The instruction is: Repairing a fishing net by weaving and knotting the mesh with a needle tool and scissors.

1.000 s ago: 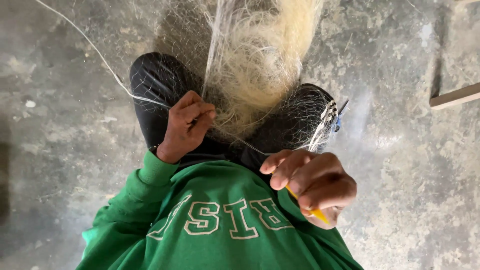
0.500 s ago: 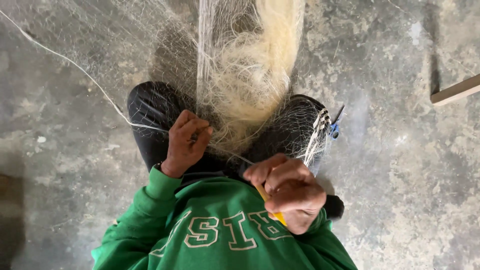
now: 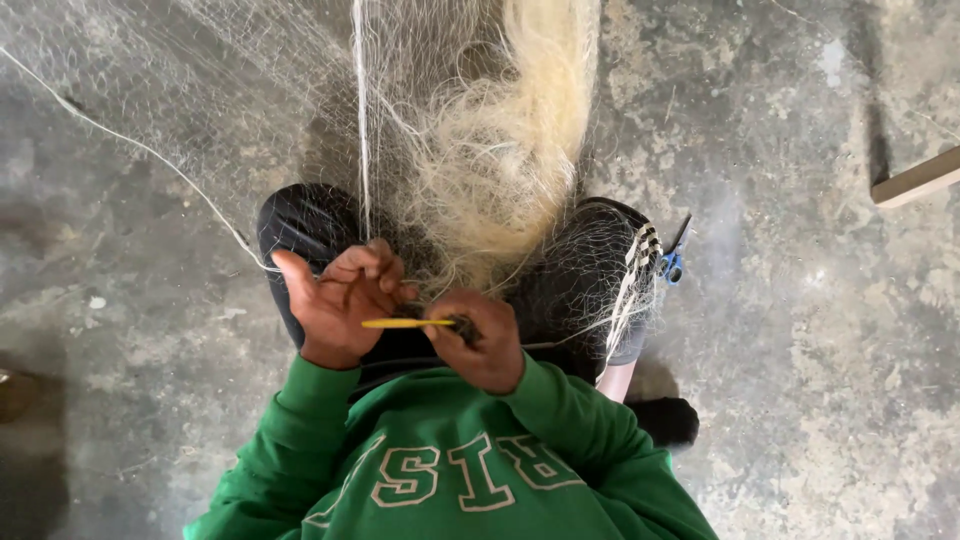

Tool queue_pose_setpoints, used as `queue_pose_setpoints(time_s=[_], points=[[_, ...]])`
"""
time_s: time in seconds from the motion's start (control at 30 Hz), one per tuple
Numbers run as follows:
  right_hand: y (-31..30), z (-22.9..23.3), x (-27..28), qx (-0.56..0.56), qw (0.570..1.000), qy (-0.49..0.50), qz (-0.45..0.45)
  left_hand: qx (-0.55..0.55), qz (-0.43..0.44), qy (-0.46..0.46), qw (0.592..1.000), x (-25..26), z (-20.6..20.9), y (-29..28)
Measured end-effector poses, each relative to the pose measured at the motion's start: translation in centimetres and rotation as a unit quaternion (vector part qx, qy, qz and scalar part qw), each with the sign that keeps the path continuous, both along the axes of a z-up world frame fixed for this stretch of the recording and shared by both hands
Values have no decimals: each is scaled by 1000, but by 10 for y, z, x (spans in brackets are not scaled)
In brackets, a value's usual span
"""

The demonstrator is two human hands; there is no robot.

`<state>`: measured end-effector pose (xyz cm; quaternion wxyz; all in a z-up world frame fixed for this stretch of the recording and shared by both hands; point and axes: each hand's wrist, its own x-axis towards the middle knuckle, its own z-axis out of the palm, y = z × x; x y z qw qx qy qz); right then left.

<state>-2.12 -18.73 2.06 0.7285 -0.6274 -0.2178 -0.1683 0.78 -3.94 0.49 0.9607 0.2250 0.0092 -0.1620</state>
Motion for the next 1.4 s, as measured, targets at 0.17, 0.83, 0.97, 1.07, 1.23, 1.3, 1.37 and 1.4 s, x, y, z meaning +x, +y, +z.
queue_pose_setpoints(time_s=[0.17,0.83,0.97,1.07,1.23,1.3,1.37,1.4], points=[[7,-33,4,-116,993,33,-3,-155,-29,-61,986,1,-13,0],[-390,-327,-50,-515,665,305,-447,-56,51,-62,995,5,-6,37],[-437,-416,-18,-687,526,370,-339,-100,9,-102,990,7,5,59],[-394,-359,-22,-627,577,353,-387,-117,-15,-153,981,10,10,71],[-378,-322,-20,-628,578,285,-436,-120,-13,-171,978,12,5,81],[-366,-298,-15,-604,579,371,-404,-111,-4,-179,978,14,2,82],[-357,-281,-12,-613,576,375,-389,-115,3,-180,977,15,-1,86],[-351,-272,-14,-624,573,381,-370,-118,11,-176,977,13,-3,89]])
